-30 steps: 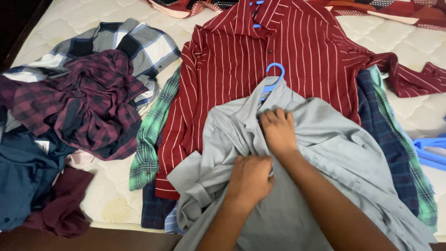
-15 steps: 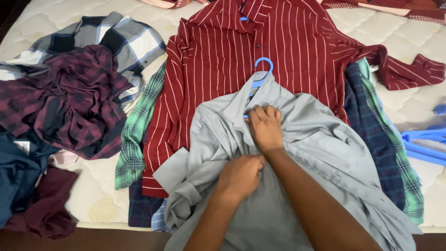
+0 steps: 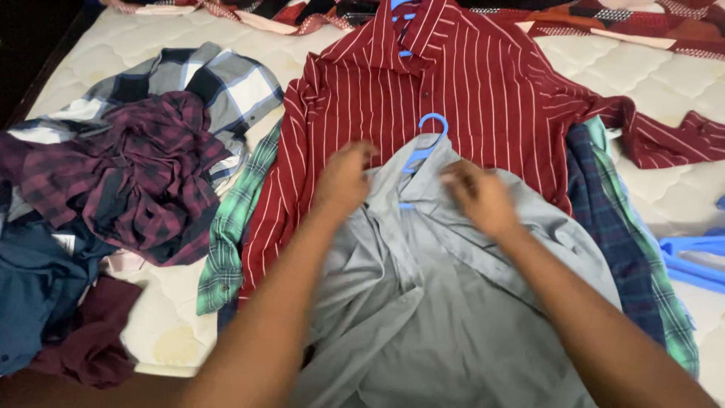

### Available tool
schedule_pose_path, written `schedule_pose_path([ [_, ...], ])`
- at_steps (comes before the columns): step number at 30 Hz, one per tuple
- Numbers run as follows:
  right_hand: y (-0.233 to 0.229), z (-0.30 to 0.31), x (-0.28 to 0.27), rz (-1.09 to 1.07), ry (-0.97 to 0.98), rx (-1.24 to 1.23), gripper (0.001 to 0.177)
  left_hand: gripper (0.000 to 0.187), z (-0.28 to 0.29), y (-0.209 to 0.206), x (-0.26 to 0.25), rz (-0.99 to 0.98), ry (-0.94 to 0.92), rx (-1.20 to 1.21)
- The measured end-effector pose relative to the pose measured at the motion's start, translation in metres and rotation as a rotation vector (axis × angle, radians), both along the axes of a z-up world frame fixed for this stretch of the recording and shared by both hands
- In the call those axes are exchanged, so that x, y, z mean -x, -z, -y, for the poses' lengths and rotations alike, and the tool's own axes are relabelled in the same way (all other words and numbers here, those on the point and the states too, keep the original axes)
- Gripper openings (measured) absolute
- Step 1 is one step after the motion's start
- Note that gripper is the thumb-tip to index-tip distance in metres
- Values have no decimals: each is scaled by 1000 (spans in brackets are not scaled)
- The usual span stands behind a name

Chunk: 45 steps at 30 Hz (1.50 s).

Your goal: The person places a light gray shirt on a blue hanger, smooths the fabric, and fastens all buttons from top to bottom. The person then picks up a maroon plaid shirt, places it on another hanger, and smooths it out.

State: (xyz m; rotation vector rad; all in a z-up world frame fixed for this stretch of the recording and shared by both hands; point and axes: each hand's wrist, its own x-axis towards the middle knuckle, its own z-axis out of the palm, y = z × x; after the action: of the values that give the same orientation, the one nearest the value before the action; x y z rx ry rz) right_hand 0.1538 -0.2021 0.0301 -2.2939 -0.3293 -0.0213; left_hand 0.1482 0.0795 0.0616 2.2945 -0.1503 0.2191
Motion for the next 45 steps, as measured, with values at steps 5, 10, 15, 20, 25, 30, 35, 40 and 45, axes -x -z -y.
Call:
schedule_pose_path([
  [5, -17, 55, -30, 325, -21, 653, 45, 45, -28, 18, -1, -224, 100, -319],
  [10, -29, 75, -76, -221, -184, 488, 41, 36, -33, 14, -25, -206, 206, -232],
  [15, -55, 55, -94, 41, 192, 524, 40, 32, -22, -9, -55, 85, -141, -231],
  [20, -63, 6, -61, 357, 374, 628, 50, 41, 4, -14, -43, 211, -358, -226],
  [25, -44, -42, 65, 370, 240, 248, 51, 47, 13, -9, 58, 218, -277, -99],
  [30, -28, -97, 183, -191, 123, -360, 51, 59, -3, -4, 209, -165, -31, -355],
  [35, -25, -108, 210, 71, -62, -79, 55, 69, -42, 13, 285, -266, 50, -468],
  [40, -13, -110, 202, 52, -10, -35, 39, 63, -25, 20, 329, 198, -7, -529],
  [45, -2, -107, 193, -8, 54, -163, 40, 63, -1, 3, 313, 338, -43, -498],
])
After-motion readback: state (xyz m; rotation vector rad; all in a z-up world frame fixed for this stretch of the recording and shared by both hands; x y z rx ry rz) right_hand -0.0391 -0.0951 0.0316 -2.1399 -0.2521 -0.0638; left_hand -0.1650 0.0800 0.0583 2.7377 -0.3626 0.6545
